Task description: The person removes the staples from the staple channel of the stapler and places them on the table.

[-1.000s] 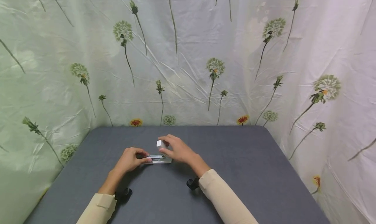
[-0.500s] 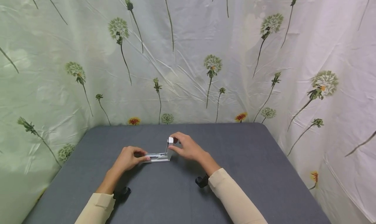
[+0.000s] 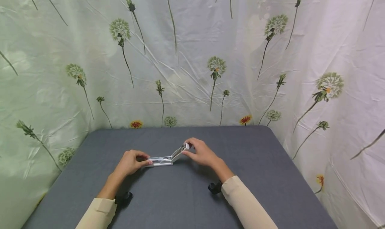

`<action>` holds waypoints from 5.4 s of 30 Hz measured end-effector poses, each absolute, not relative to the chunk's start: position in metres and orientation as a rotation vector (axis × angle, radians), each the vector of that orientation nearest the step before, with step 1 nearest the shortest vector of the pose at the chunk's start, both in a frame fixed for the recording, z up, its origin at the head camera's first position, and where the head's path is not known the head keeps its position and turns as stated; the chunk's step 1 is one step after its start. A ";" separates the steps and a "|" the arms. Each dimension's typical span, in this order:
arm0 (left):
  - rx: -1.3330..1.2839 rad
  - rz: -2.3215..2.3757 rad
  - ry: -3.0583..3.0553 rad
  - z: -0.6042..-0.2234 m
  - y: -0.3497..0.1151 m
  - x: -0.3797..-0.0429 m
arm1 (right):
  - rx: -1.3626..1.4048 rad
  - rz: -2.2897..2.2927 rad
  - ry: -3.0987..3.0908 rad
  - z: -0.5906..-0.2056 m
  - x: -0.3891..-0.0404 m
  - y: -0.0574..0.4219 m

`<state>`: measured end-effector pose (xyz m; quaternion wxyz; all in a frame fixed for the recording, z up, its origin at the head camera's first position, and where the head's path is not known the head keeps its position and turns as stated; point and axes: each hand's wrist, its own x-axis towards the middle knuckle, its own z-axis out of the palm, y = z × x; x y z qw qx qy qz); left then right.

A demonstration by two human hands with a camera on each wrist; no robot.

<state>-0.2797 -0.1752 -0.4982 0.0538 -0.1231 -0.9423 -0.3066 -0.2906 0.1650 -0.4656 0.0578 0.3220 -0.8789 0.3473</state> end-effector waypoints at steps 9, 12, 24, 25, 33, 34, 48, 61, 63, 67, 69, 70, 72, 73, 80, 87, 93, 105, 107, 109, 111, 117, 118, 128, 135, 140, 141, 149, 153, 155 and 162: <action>-0.360 -0.943 -2.872 -0.498 -0.175 -0.278 | 0.913 1.029 -2.706 -0.478 -0.287 0.178; -0.352 -0.951 -2.876 -0.497 -0.174 -0.278 | 0.898 1.001 -2.736 -0.481 -0.286 0.182; -0.336 -0.977 -2.867 -0.502 -0.174 -0.277 | 0.856 0.981 -2.778 -0.493 -0.284 0.188; -0.333 -0.978 -2.867 -0.502 -0.174 -0.277 | 0.854 0.981 -2.779 -0.494 -0.284 0.188; -0.327 -0.980 -2.869 -0.503 -0.173 -0.277 | 0.840 0.978 -2.772 -0.497 -0.283 0.189; -0.331 -0.979 -2.865 -0.504 -0.173 -0.277 | 0.838 0.978 -2.770 -0.497 -0.283 0.189; -0.347 -0.955 -2.871 -0.505 -0.174 -0.278 | 0.852 0.945 -2.790 -0.489 -0.280 0.177; -0.327 -0.948 -2.871 -0.503 -0.171 -0.276 | 0.858 0.981 -2.749 -0.475 -0.278 0.135; -0.320 -0.948 -2.870 -0.502 -0.170 -0.276 | 0.877 0.989 -2.757 -0.473 -0.278 0.127; -0.316 -0.959 -2.865 -0.502 -0.170 -0.275 | 0.898 0.962 -2.765 -0.472 -0.279 0.113; -0.314 -0.965 -2.862 -0.502 -0.170 -0.275 | 0.906 0.953 -2.767 -0.474 -0.281 0.106; -0.315 -0.968 -2.860 -0.502 -0.170 -0.274 | 0.908 0.952 -2.767 -0.475 -0.281 0.103; -0.315 -0.973 -2.855 -0.503 -0.170 -0.274 | 0.915 0.943 -2.768 -0.478 -0.282 0.097; -0.317 -0.975 -2.852 -0.503 -0.170 -0.274 | 0.923 0.936 -2.767 -0.480 -0.283 0.095; -0.363 -0.983 -2.835 -0.502 -0.168 -0.274 | 0.934 0.874 -2.767 -0.487 -0.282 0.083; -0.372 -0.979 -2.819 -0.503 -0.167 -0.275 | 0.936 0.714 -2.772 -0.491 -0.282 0.080; -0.351 -0.976 -2.825 -0.502 -0.168 -0.274 | 0.948 0.623 -2.767 -0.492 -0.281 0.074; -0.359 -0.967 -2.834 -0.504 -0.170 -0.276 | 0.896 0.761 -2.686 -0.497 -0.276 0.064; -0.358 -0.965 -2.833 -0.504 -0.170 -0.275 | 0.865 0.787 -2.686 -0.498 -0.277 0.063; -0.359 -0.969 -2.828 -0.504 -0.171 -0.274 | 0.835 0.817 -2.678 -0.500 -0.277 0.063; -0.366 -0.974 -2.821 -0.505 -0.171 -0.274 | 0.808 0.849 -2.665 -0.501 -0.277 0.062; -0.355 -0.998 -2.823 -0.505 -0.171 -0.273 | 0.756 0.876 -2.635 -0.503 -0.278 0.058; -0.354 -0.999 -2.823 -0.506 -0.171 -0.273 | 0.748 0.870 -2.642 -0.503 -0.278 0.058; -0.360 -0.988 -2.824 -0.508 -0.171 -0.275 | 0.819 0.840 -2.719 -0.495 -0.283 0.059; -0.367 -0.988 -2.823 -0.508 -0.172 -0.277 | 0.878 0.816 -2.759 -0.494 -0.285 0.061; -0.360 -0.992 -2.825 -0.509 -0.172 -0.277 | 0.910 0.868 -2.731 -0.492 -0.285 0.065; -0.357 -0.993 -2.826 -0.509 -0.172 -0.277 | 0.914 0.881 -2.725 -0.491 -0.284 0.066; -0.330 -0.990 -2.834 -0.507 -0.172 -0.276 | 0.905 0.924 -2.692 -0.485 -0.283 0.084; -0.321 -1.009 -2.836 -0.505 -0.171 -0.275 | 0.896 0.925 -2.671 -0.481 -0.282 0.093; -0.325 -1.008 -2.832 -0.506 -0.171 -0.275 | 0.893 0.925 -2.660 -0.480 -0.282 0.098; -0.342 -0.996 -2.828 -0.507 -0.171 -0.275 | 0.887 0.909 -2.614 -0.478 -0.283 0.115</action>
